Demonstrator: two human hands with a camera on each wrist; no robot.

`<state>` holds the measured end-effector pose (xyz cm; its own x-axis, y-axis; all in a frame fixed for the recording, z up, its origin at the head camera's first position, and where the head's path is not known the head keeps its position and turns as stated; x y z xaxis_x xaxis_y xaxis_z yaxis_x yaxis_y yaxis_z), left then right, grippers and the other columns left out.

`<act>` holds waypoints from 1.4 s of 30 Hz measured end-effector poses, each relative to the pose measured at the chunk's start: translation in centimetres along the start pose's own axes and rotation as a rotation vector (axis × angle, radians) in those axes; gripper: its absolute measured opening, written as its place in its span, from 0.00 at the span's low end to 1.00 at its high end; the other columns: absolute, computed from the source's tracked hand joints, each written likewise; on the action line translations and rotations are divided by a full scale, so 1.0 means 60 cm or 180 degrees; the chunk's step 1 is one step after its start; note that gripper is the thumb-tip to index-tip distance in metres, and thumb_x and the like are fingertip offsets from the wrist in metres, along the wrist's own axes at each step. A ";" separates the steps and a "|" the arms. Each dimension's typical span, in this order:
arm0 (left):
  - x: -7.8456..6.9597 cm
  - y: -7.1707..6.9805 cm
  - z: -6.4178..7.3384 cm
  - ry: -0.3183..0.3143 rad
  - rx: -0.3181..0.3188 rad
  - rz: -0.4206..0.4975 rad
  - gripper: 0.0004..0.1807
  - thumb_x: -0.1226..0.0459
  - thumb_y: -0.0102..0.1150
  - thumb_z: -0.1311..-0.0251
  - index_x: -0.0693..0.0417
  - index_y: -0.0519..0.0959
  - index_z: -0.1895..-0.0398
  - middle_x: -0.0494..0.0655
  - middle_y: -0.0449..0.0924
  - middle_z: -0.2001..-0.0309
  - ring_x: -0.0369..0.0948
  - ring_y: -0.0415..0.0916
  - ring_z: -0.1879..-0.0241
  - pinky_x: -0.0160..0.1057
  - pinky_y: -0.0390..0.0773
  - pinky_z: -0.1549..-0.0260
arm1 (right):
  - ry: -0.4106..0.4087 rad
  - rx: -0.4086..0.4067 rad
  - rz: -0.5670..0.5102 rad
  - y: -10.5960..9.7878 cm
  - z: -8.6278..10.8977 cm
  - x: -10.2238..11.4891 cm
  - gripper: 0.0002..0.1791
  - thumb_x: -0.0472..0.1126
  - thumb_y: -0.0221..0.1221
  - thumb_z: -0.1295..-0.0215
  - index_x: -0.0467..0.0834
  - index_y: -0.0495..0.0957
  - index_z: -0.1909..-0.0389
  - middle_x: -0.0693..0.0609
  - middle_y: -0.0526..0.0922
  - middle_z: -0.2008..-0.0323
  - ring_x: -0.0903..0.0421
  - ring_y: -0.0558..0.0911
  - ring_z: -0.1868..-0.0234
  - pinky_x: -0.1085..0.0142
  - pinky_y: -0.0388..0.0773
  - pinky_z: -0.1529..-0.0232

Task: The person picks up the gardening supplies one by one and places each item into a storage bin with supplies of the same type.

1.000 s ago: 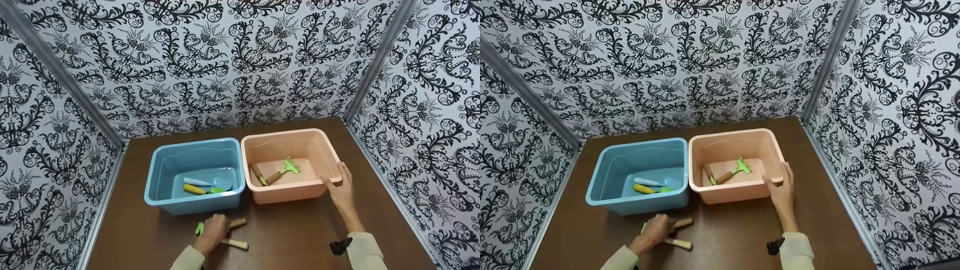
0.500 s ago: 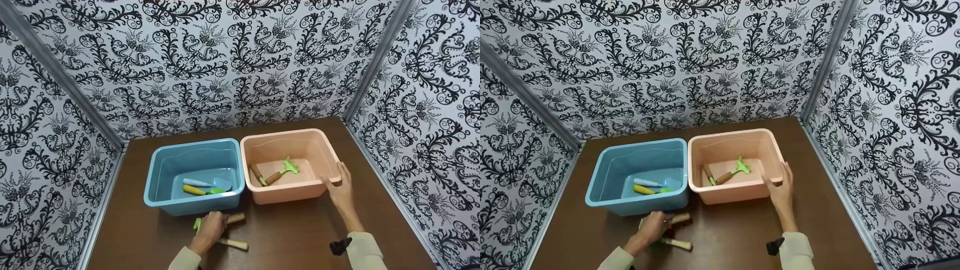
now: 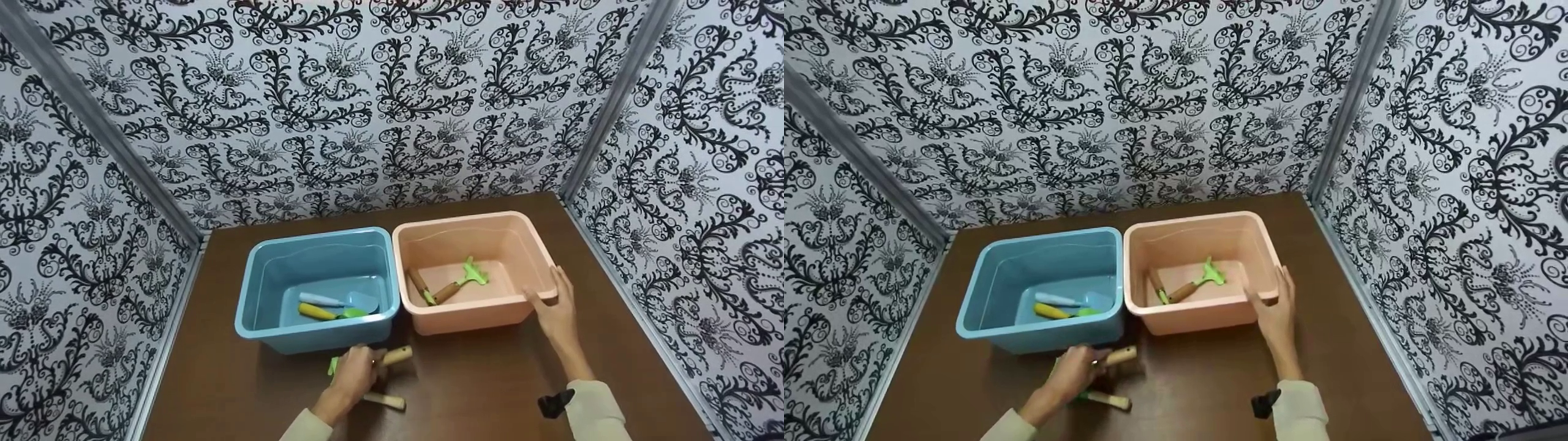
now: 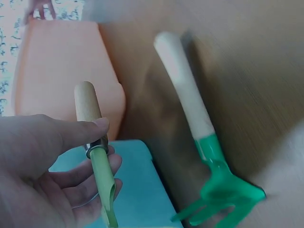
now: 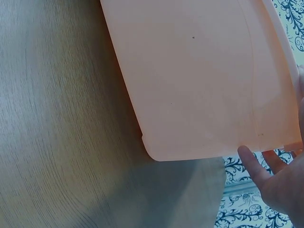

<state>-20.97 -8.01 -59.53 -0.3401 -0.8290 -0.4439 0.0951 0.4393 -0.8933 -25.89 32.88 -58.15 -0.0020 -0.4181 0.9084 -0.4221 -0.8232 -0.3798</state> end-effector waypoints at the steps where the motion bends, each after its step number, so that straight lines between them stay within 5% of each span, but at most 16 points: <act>1: -0.005 -0.001 0.000 0.0020 0.0007 0.0017 0.13 0.72 0.67 0.44 0.48 0.89 0.58 0.49 0.86 0.69 0.41 0.82 0.70 0.40 0.78 0.77 | -0.0003 0.0000 -0.0002 0.000 0.000 0.000 0.45 0.45 0.68 0.37 0.42 0.56 0.23 0.43 0.53 0.21 0.41 0.50 0.20 0.44 0.45 0.22; 8: -0.038 -0.015 -0.003 0.0073 -0.0006 0.0129 0.19 0.73 0.69 0.47 0.45 0.89 0.53 0.51 0.90 0.63 0.42 0.85 0.68 0.37 0.77 0.78 | -0.0031 0.0012 -0.0086 -0.001 0.002 0.000 0.45 0.42 0.68 0.38 0.41 0.57 0.23 0.42 0.52 0.21 0.41 0.49 0.20 0.44 0.44 0.22; 20: -0.075 -0.011 -0.019 -0.0106 0.0452 0.0723 0.21 0.73 0.67 0.47 0.51 0.86 0.48 0.51 0.89 0.55 0.31 0.69 0.74 0.31 0.69 0.79 | 0.0006 0.0016 -0.0032 0.000 0.000 -0.006 0.46 0.44 0.68 0.37 0.42 0.55 0.22 0.42 0.52 0.20 0.40 0.49 0.20 0.43 0.44 0.22; 27: -0.088 -0.005 -0.025 -0.0302 0.0683 0.0966 0.20 0.71 0.70 0.45 0.54 0.85 0.47 0.50 0.89 0.55 0.32 0.71 0.72 0.32 0.74 0.75 | 0.0024 0.0041 -0.0001 0.000 0.000 -0.002 0.46 0.45 0.68 0.37 0.42 0.55 0.22 0.43 0.51 0.20 0.40 0.49 0.20 0.42 0.44 0.22; 33: -0.102 -0.012 -0.030 -0.0235 0.0539 0.0966 0.19 0.68 0.72 0.45 0.52 0.86 0.48 0.47 0.90 0.56 0.31 0.76 0.70 0.33 0.76 0.73 | 0.0039 0.0049 -0.0061 -0.001 0.002 0.000 0.46 0.44 0.68 0.37 0.42 0.54 0.22 0.43 0.50 0.20 0.40 0.48 0.20 0.42 0.43 0.22; 42: -0.119 -0.027 -0.039 -0.0115 0.0385 0.1063 0.18 0.68 0.70 0.42 0.51 0.86 0.47 0.46 0.89 0.53 0.29 0.68 0.76 0.29 0.66 0.79 | -0.0045 -0.0015 -0.0088 0.000 0.002 -0.001 0.45 0.41 0.68 0.38 0.40 0.57 0.23 0.42 0.52 0.21 0.40 0.50 0.20 0.44 0.45 0.22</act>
<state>-20.89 -1.97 -54.72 -0.2384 -0.6592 -0.7132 0.3064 0.6458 -0.6993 -25.78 32.86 -58.22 0.0225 -0.4006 0.9160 -0.4261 -0.8327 -0.3537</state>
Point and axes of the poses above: each hand's wrist, its own z-axis away from the middle knuckle, its own y-axis out of the palm, x = y × z, the point moved 6 cm from there along -z, towards the middle knuckle
